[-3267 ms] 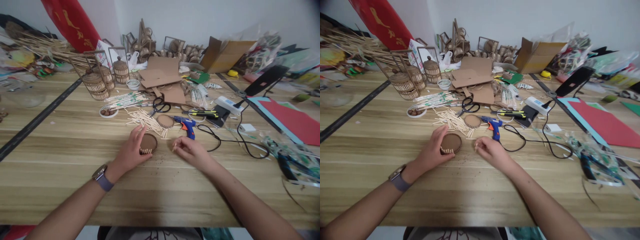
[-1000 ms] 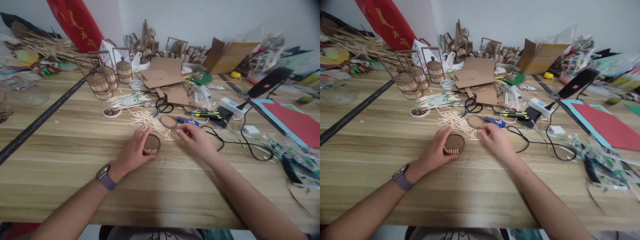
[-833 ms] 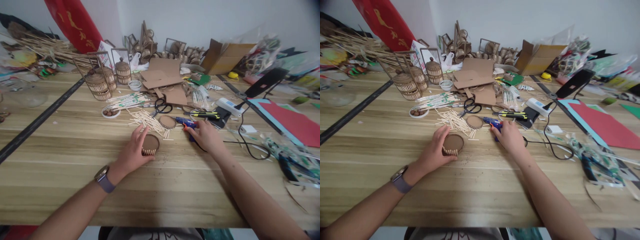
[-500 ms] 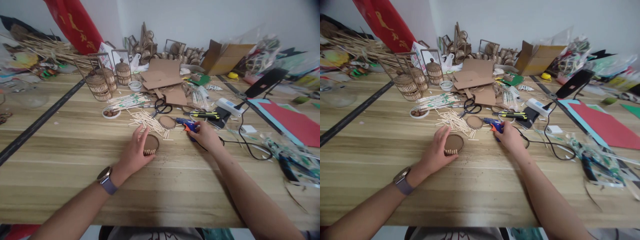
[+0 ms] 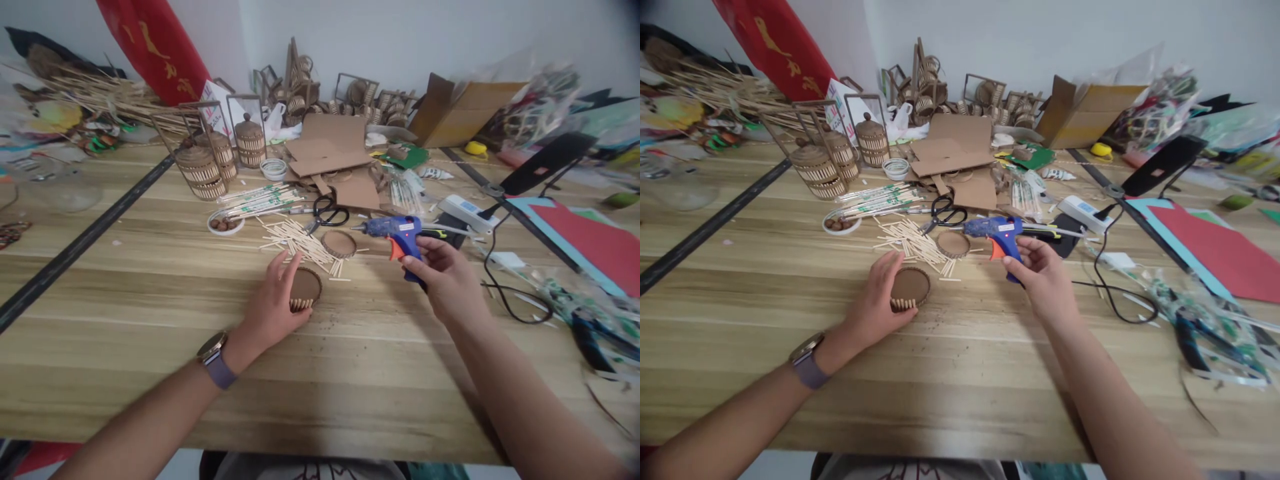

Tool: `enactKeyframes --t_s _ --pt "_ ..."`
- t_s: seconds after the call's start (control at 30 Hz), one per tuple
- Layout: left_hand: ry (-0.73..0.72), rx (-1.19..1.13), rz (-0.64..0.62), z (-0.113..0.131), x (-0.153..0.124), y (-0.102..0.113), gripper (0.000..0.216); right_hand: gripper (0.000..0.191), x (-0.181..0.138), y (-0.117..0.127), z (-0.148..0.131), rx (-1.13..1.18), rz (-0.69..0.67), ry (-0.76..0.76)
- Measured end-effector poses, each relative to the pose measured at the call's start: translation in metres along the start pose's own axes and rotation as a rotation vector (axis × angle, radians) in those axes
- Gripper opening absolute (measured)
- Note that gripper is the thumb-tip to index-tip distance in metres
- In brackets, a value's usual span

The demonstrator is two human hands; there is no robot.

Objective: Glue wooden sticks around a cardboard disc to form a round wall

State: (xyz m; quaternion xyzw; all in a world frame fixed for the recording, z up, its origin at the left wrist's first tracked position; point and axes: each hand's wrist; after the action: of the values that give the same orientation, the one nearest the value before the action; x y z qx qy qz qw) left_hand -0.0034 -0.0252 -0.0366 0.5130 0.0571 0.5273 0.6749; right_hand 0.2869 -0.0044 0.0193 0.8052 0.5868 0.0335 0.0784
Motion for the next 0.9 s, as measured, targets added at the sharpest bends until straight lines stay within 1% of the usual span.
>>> enactKeyframes --t_s 0.1,0.2,0.27,0.33,0.4,0.47,0.5,0.6,0.67,0.73,0.9 --pt "-0.005 0.004 0.003 0.000 0.000 0.000 0.105 0.045 -0.009 -0.004 -0.002 -0.027 -0.112 -0.129" --pt "-0.006 0.006 0.017 0.000 0.000 0.000 0.104 0.034 -0.016 -0.007 -0.005 -0.042 -0.247 -0.284" --pt "-0.016 0.005 0.030 -0.001 0.000 0.000 0.104 0.030 -0.020 -0.008 -0.005 0.002 -0.340 -0.380" --pt "-0.031 0.002 0.037 -0.002 0.000 0.000 0.104 0.028 -0.024 -0.009 -0.002 0.056 -0.451 -0.445" --pt "-0.033 0.003 0.034 -0.002 0.000 0.000 0.105 0.026 -0.028 -0.010 0.001 0.052 -0.568 -0.476" --pt "-0.025 0.003 0.032 -0.003 0.000 0.000 0.105 0.023 -0.031 -0.011 0.004 -0.047 -0.668 -0.457" --pt "-0.023 0.003 0.031 -0.003 0.000 -0.001 0.106 0.023 -0.032 -0.012 0.004 -0.114 -0.704 -0.421" --pt "-0.025 0.001 0.029 -0.003 0.000 -0.001 0.105 0.025 -0.034 -0.016 0.004 -0.267 -0.770 -0.247" --pt "-0.029 0.003 0.030 -0.003 0.000 -0.001 0.105 0.027 -0.035 -0.018 0.004 -0.307 -0.782 -0.149" --pt "-0.030 0.004 0.032 -0.002 0.000 0.000 0.105 0.028 -0.036 -0.020 0.006 -0.347 -0.790 -0.090" --pt "-0.024 -0.002 0.018 -0.003 -0.001 0.000 0.102 0.036 -0.040 -0.022 0.014 -0.448 -0.745 -0.023"
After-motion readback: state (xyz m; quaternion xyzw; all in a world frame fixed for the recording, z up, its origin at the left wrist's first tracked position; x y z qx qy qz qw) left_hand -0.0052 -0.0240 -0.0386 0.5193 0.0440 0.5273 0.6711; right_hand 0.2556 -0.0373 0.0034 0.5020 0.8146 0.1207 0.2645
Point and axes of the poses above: each hand's wrist, its own x-axis towards the middle knuckle, its own y-axis out of the back of the hand, z = x × y, and after that the axes turned 9 degrees about -y, right-handed
